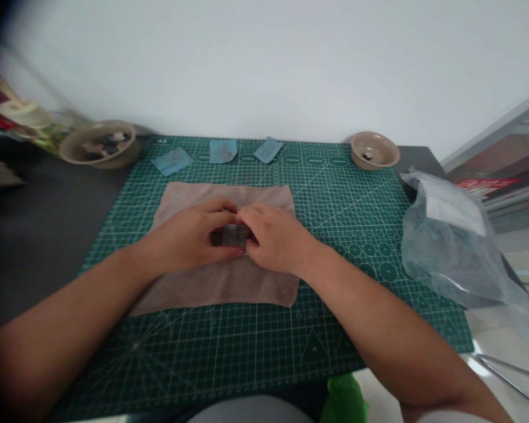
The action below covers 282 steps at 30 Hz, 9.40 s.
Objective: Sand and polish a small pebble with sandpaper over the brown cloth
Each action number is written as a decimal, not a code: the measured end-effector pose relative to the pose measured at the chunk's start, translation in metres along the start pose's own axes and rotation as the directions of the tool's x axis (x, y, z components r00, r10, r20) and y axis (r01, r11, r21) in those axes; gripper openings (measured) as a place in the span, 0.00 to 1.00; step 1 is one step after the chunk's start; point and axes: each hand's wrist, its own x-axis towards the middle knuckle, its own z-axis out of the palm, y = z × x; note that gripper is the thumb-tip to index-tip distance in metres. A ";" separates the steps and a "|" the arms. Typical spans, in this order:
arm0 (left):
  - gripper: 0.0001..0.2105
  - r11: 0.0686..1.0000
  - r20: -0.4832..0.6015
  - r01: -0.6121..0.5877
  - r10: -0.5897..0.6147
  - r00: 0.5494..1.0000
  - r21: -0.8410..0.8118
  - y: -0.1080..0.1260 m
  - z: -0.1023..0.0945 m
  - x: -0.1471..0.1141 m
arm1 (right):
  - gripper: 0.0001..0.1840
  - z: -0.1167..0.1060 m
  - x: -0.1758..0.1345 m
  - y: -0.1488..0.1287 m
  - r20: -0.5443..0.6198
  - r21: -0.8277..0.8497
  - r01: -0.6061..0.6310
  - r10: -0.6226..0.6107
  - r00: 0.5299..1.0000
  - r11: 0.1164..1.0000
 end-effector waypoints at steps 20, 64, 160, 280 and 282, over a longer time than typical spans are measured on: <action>0.16 0.999 -0.024 -0.026 0.025 0.999 -0.032 0.000 0.000 0.001 | 0.14 -0.001 -0.001 0.000 -0.096 0.014 0.019 -0.018 0.995 1.000; 0.11 1.000 -0.003 -0.003 0.003 1.000 -0.012 -0.006 0.003 0.001 | 0.13 0.001 -0.001 0.001 -0.024 -0.012 0.023 -0.024 0.999 1.000; 0.19 0.999 0.007 0.031 -0.032 0.999 0.018 -0.004 0.001 0.002 | 0.13 -0.005 0.004 -0.009 0.006 -0.286 -0.199 0.209 0.978 0.937; 0.19 1.000 0.007 0.028 -0.028 1.000 0.005 -0.001 0.000 0.002 | 0.13 -0.007 0.002 -0.012 0.057 -0.326 -0.236 0.268 0.962 0.915; 0.18 0.999 0.012 0.034 -0.034 0.999 0.000 -0.001 0.000 0.002 | 0.14 -0.007 0.003 -0.012 0.052 -0.324 -0.229 0.259 0.964 0.918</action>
